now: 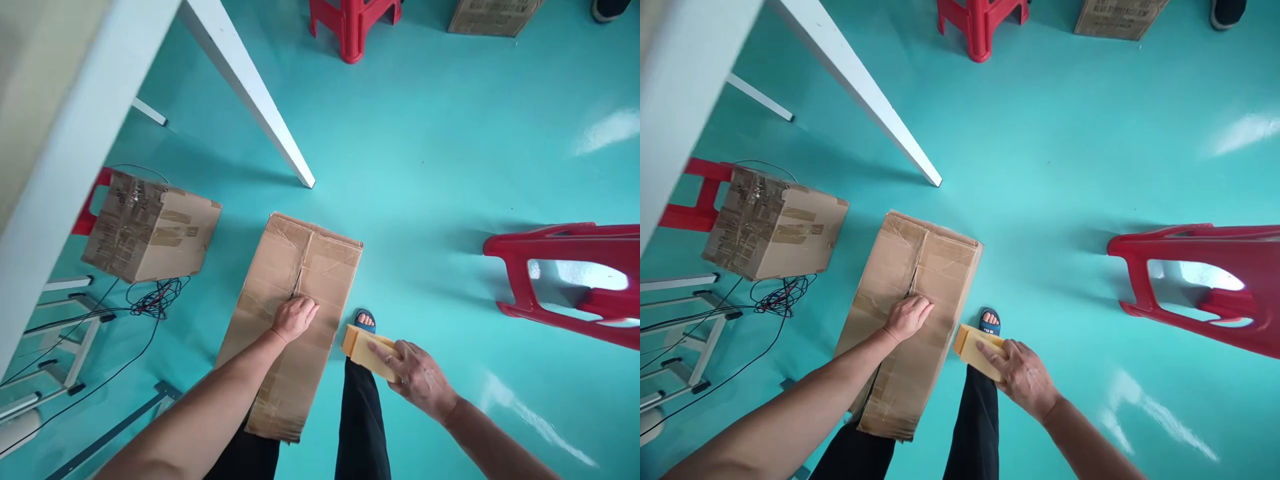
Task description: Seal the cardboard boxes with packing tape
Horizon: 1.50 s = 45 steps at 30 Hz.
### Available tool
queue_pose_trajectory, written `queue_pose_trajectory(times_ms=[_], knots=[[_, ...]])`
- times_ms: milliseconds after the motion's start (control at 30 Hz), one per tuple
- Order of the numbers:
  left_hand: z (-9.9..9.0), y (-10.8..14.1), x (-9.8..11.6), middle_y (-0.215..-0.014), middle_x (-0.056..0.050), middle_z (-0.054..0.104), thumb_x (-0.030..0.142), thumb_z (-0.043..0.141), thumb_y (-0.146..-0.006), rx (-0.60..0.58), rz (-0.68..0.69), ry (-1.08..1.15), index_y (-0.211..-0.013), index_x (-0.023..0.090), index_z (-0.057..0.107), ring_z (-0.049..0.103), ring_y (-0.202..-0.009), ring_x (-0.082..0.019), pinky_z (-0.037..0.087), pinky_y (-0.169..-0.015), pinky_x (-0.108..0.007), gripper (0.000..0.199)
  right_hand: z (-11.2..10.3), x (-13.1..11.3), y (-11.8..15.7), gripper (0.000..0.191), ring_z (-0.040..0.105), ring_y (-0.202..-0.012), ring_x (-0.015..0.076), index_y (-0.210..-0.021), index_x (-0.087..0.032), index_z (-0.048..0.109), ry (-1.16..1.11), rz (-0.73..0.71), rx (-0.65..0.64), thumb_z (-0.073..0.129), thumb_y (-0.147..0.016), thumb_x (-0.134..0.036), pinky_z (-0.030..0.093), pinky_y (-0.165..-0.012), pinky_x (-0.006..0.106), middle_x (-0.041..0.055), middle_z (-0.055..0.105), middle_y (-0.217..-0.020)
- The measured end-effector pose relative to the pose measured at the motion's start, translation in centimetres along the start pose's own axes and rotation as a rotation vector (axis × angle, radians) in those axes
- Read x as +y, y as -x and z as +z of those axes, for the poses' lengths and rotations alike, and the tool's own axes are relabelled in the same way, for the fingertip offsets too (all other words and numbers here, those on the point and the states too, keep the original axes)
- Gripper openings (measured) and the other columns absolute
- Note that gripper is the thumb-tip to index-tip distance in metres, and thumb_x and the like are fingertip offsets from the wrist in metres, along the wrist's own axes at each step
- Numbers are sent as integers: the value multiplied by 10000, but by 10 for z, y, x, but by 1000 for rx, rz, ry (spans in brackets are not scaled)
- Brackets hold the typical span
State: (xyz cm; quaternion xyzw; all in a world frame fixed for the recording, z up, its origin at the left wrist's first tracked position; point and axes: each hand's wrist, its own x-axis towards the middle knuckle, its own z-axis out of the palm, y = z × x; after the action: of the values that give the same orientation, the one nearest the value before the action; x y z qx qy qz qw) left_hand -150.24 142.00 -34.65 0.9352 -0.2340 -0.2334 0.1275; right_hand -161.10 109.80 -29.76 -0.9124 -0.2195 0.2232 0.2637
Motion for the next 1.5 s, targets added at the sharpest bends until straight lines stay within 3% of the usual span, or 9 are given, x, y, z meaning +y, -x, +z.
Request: queue_pose_trajectory(times_ms=[133,400,667,800,933,1133,1267,1367,1500], knots=[[14,-1,-10,-748,-63,671,373,356,-1050,-16,1,-27,-762,210,608,625,-707,-191,357,-627,-323,416,1,15,-4,568,559,-748,206,-1406,-299,568,-58,19,-144,540,-845,-214,524,-681,338,59,590,-890],[7,-5,-11,-735,-65,658,392,352,-1041,-51,3,-55,-731,220,592,614,-696,-195,348,-627,-318,429,-5,39,51,646,564,-809,224,-1403,-326,567,-73,63,-196,550,-791,-120,506,-732,349,63,600,-923],[8,-6,-10,-726,-61,622,447,380,-1008,-60,-7,-102,-715,228,518,601,-701,-217,367,-646,-325,391,49,6,-43,655,619,-964,301,-1518,-299,407,-81,157,-343,540,-886,-194,513,-847,430,139,630,-1085],[9,-7,-8,-776,-69,612,620,543,-903,-27,-6,-137,-760,229,497,607,-775,-255,398,-669,-334,418,46,-35,-74,524,617,-1003,330,-1488,-177,419,-130,222,-319,323,-973,-176,500,-853,484,198,618,-1124],[10,-11,-5,-819,-83,603,593,534,-913,-59,-16,-183,-810,231,476,593,-819,-280,422,-705,-348,381,43,-62,-93,458,621,-1027,321,-1315,-50,543,-172,342,-347,236,-980,-109,515,-800,467,252,627,-1157],[11,-7,0,-786,-60,583,554,552,-917,-102,-29,-181,-793,249,425,587,-806,-279,427,-694,-353,353,78,-51,-94,328,666,-1008,330,-1092,8,653,-203,676,-429,389,-898,-8,535,-752,445,285,662,-1083],[3,-5,4,-828,-61,594,547,609,-909,-53,-35,-175,-821,241,455,594,-828,-270,442,-728,-356,354,109,-57,-132,438,670,-1061,309,-1200,-42,619,-218,799,-329,255,-959,-28,535,-765,419,281,641,-1155],[-2,-2,9,-848,-56,605,538,640,-903,-79,-60,-158,-844,234,484,604,-838,-254,444,-740,-342,346,125,-57,-153,421,700,-1004,310,-1114,-47,664,-225,862,-295,277,-948,-17,539,-736,400,269,670,-1076],[-15,1,20,-862,-50,631,479,623,-921,-138,-134,-27,-842,228,504,611,-833,-242,404,-700,-333,289,116,-28,-124,320,720,-940,300,-1040,-93,705,-174,915,-203,429,-893,-29,547,-755,397,211,694,-1011]])
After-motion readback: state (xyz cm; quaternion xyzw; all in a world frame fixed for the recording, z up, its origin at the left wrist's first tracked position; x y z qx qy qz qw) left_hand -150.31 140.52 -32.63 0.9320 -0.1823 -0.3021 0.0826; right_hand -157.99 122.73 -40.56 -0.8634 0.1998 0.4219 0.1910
